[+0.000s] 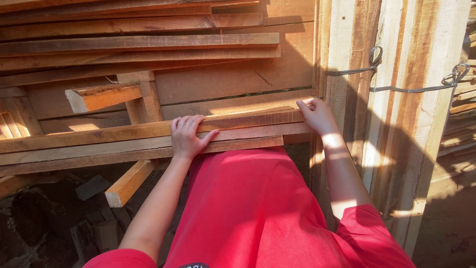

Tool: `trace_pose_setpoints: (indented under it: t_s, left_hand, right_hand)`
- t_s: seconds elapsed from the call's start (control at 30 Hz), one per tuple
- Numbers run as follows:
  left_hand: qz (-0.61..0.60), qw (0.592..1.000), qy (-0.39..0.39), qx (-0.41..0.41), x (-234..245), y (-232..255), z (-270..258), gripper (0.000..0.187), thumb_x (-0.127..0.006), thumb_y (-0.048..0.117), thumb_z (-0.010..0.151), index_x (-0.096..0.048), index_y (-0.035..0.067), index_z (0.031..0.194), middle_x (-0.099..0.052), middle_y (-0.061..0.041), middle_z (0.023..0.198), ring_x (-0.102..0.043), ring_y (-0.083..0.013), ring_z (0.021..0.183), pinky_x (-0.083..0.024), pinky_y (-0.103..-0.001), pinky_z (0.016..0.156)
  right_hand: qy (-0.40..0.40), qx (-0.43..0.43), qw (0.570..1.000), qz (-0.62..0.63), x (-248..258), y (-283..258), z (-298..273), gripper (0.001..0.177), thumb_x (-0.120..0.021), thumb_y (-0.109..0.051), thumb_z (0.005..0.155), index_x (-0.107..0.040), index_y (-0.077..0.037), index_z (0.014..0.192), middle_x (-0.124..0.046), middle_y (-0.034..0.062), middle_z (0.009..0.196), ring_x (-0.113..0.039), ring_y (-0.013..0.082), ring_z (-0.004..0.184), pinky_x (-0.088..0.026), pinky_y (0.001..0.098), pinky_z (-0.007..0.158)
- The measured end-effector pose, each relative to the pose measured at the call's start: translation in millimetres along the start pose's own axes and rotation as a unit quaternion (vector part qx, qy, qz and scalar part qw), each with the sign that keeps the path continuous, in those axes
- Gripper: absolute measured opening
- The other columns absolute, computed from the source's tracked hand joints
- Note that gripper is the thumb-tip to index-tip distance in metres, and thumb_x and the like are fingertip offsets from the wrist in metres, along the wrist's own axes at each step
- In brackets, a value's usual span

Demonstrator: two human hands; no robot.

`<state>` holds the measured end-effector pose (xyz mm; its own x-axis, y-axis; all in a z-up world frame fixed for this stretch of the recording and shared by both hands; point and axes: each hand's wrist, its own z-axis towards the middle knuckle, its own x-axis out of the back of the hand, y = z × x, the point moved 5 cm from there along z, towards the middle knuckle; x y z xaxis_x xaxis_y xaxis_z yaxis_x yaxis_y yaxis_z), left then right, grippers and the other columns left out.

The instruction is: Sort and arrange thin strips of lumber on a wooden workbench.

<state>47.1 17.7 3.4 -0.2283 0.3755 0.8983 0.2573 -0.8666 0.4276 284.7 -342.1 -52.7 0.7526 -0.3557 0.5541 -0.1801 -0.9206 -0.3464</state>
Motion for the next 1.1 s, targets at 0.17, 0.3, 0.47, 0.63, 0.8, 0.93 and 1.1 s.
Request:
trace_pose_setpoints:
  t_s: [0.17, 0.3, 0.47, 0.63, 0.8, 0.93, 1.1]
  left_hand:
    - [0.023, 0.999, -0.008, -0.028, 2.8, 8.8, 3.2, 0.053, -0.082, 0.063, 0.079, -0.071, 0.024, 0.114, -0.074, 0.008, 0.116, -0.064, -0.0141, 0.11, -0.038, -0.043, 0.106]
    - [0.033, 0.999, -0.003, -0.032, -1.4, 6.9, -1.3, 0.052, -0.079, 0.063, 0.082, -0.071, 0.023, 0.115, -0.074, 0.008, 0.117, -0.063, -0.0151, 0.111, -0.037, -0.044, 0.107]
    - [0.047, 0.998, 0.013, -0.026, -2.1, 3.7, -2.7, 0.052, -0.078, 0.066, 0.082, -0.071, 0.023, 0.111, -0.075, 0.006, 0.109, -0.065, -0.0163, 0.104, -0.04, -0.041, 0.099]
    - [0.046, 0.998, 0.025, -0.03, -4.1, 0.4, -4.6, 0.053, -0.078, 0.067, 0.082, -0.071, 0.022, 0.11, -0.075, 0.004, 0.107, -0.066, -0.0173, 0.102, -0.041, -0.04, 0.096]
    - [0.045, 0.998, 0.02, -0.029, -7.9, -1.3, -4.4, 0.053, -0.079, 0.067, 0.08, -0.071, 0.023, 0.109, -0.075, 0.005, 0.106, -0.066, -0.0172, 0.102, -0.041, -0.039, 0.095]
    - [0.054, 0.998, 0.021, -0.036, -6.5, -2.1, -6.6, 0.053, -0.078, 0.068, 0.082, -0.071, 0.023, 0.109, -0.075, 0.005, 0.106, -0.066, -0.0167, 0.101, -0.041, -0.039, 0.096]
    - [0.048, 0.998, 0.02, -0.034, -5.9, -2.4, -6.3, 0.053, -0.077, 0.068, 0.082, -0.071, 0.023, 0.11, -0.075, 0.005, 0.107, -0.066, -0.0167, 0.102, -0.041, -0.039, 0.096]
  right_hand:
    - [0.011, 0.041, 0.999, 0.021, -21.3, 14.5, -6.6, 0.041, -0.063, -0.058, 0.099, -0.078, -0.021, 0.108, -0.075, 0.0043, 0.081, -0.073, 0.0249, 0.093, -0.056, 0.0426, 0.08]
    - [-0.006, 0.08, 0.996, 0.03, -14.2, -4.8, -21.2, 0.057, -0.063, -0.05, 0.098, -0.07, 0.001, 0.124, -0.074, 0.0264, 0.105, -0.068, 0.044, 0.11, -0.053, 0.0542, 0.092]
    - [-0.048, 0.162, 0.97, 0.176, -6.4, -24.7, -41.2, 0.04, -0.059, -0.027, 0.104, -0.067, 0.006, 0.125, -0.074, 0.0224, 0.109, -0.063, 0.0264, 0.111, -0.049, 0.0469, 0.1]
    - [0.092, 0.079, 0.964, 0.235, -16.3, 24.9, -50.3, 0.067, -0.062, -0.045, 0.107, -0.047, 0.008, 0.146, -0.049, 0.0326, 0.147, -0.043, 0.0427, 0.141, -0.034, 0.0531, 0.12]
    - [0.156, 0.003, 0.914, 0.376, -41.2, 38.5, -67.8, 0.074, -0.061, -0.048, 0.108, -0.036, 0.003, 0.155, -0.043, 0.0272, 0.155, -0.036, 0.036, 0.147, -0.03, 0.0439, 0.124]
    - [0.214, 0.019, 0.875, 0.434, -56.0, 45.0, -57.8, 0.064, -0.061, -0.04, 0.109, -0.043, 0.007, 0.149, -0.046, 0.0302, 0.151, -0.04, 0.0404, 0.144, -0.032, 0.0459, 0.123]
    - [0.242, -0.004, 0.878, 0.414, -64.9, 63.2, -41.1, 0.045, -0.065, -0.048, 0.105, -0.067, -0.014, 0.135, -0.067, 0.0143, 0.132, -0.056, 0.0286, 0.133, -0.044, 0.0427, 0.112]
